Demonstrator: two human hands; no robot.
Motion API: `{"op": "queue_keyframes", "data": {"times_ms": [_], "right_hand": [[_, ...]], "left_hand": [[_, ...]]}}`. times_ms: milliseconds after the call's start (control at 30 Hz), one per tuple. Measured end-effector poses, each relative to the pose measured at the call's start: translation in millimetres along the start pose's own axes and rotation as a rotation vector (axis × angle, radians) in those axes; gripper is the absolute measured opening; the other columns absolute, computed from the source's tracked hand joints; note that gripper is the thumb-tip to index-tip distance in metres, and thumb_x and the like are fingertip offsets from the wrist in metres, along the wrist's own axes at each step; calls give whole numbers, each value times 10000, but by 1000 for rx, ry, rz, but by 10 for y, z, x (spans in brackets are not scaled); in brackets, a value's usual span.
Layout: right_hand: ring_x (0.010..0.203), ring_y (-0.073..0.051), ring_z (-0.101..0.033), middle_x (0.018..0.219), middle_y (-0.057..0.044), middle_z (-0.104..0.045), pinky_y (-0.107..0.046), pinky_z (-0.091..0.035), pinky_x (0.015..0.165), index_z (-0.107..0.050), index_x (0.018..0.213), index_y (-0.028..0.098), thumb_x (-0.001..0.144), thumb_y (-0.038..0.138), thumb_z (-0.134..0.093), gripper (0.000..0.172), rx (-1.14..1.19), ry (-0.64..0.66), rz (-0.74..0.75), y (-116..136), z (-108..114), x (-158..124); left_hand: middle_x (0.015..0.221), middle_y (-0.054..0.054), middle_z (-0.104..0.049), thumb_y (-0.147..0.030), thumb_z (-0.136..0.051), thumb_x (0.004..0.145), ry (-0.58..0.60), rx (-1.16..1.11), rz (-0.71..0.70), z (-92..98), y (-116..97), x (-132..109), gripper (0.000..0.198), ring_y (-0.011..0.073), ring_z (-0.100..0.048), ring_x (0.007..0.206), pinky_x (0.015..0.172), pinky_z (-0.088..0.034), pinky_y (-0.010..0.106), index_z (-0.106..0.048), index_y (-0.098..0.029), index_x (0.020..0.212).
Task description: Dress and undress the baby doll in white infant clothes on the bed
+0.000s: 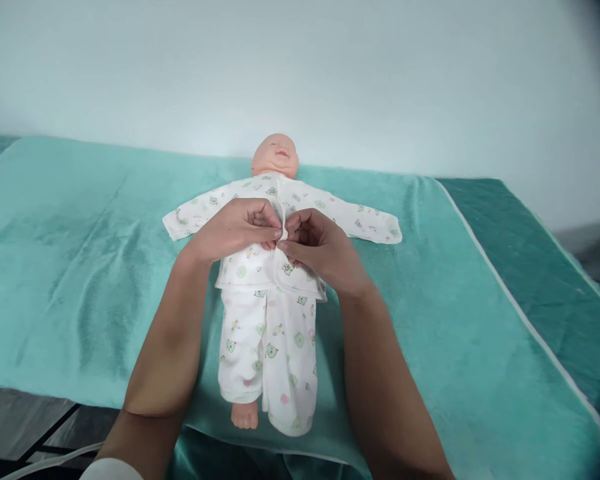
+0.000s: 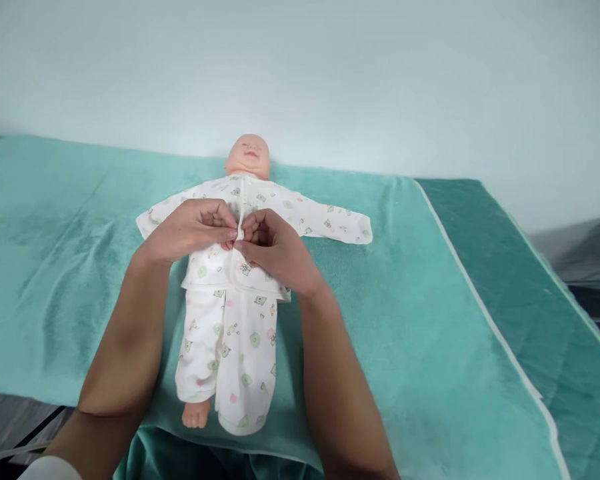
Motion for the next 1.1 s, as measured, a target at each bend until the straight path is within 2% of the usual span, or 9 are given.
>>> {"op": "queue_keyframes", "data": {"times_ms": [300, 433, 700, 833, 933, 1100], "right_hand": [[594, -64, -460, 756, 65, -515, -213, -383, 502, -585, 970, 226, 787, 258, -822, 301, -38, 18, 31, 22, -36, -12], [645, -79, -442, 781, 58, -484, -218, -383, 538, -596, 1006, 236, 808, 270, -813, 296, -86, 24, 63, 10, -35, -18], [649, -80, -437, 789, 62, -480, -216, -388, 550, -594, 1059, 240, 811, 312, -827, 348, -103, 43, 83, -10, -12, -7], [574, -71, -439, 722, 79, -471, -219, -374, 497, -594, 1041, 241, 830, 388, -822, 344, -40, 59, 71, -2, -24, -5], [495, -72, -450, 651, 89, -480, -223, -352, 440, -585, 1008, 240, 886, 420, -757, 277, 7, 21, 63, -7, -34, 7], [435, -70, -429, 596, 101, -475, -223, -321, 406, -580, 971, 245, 878, 288, -723, 176, 28, -80, 84, -38, -43, 25]], "left_hand": [[753, 13, -691, -282, -732, 883, 36, -51, -32, -9, -37, -17, 148, 111, -665, 690, 660, -557, 253, -630, -176, 888], [780, 5, -670, -305, -792, 839, 31, -61, -32, -24, -36, -9, 228, 107, -646, 686, 651, -557, 256, -610, -182, 898], [748, -19, -598, -162, -695, 811, 6, -11, 7, -46, -68, -14, 144, 78, -549, 600, 547, -445, 231, -592, -212, 899], [689, -38, -546, -111, -657, 775, -10, 12, 3, -39, -54, -10, 165, 78, -521, 577, 532, -418, 228, -597, -219, 884], [677, -32, -552, -116, -653, 773, 32, 37, 35, -8, -55, -19, 143, 77, -513, 572, 516, -408, 218, -627, -215, 874], [788, 31, -691, -245, -676, 849, 155, 128, 121, 73, -86, -69, 94, 88, -561, 576, 498, -441, 220, -731, -194, 907]]}}
Point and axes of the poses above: each hand's wrist, its own x-axis towards the middle knuckle, its own z-axis out of the back of the hand, y = z × x, the point moved 1 cm from there along x, towards the middle knuckle
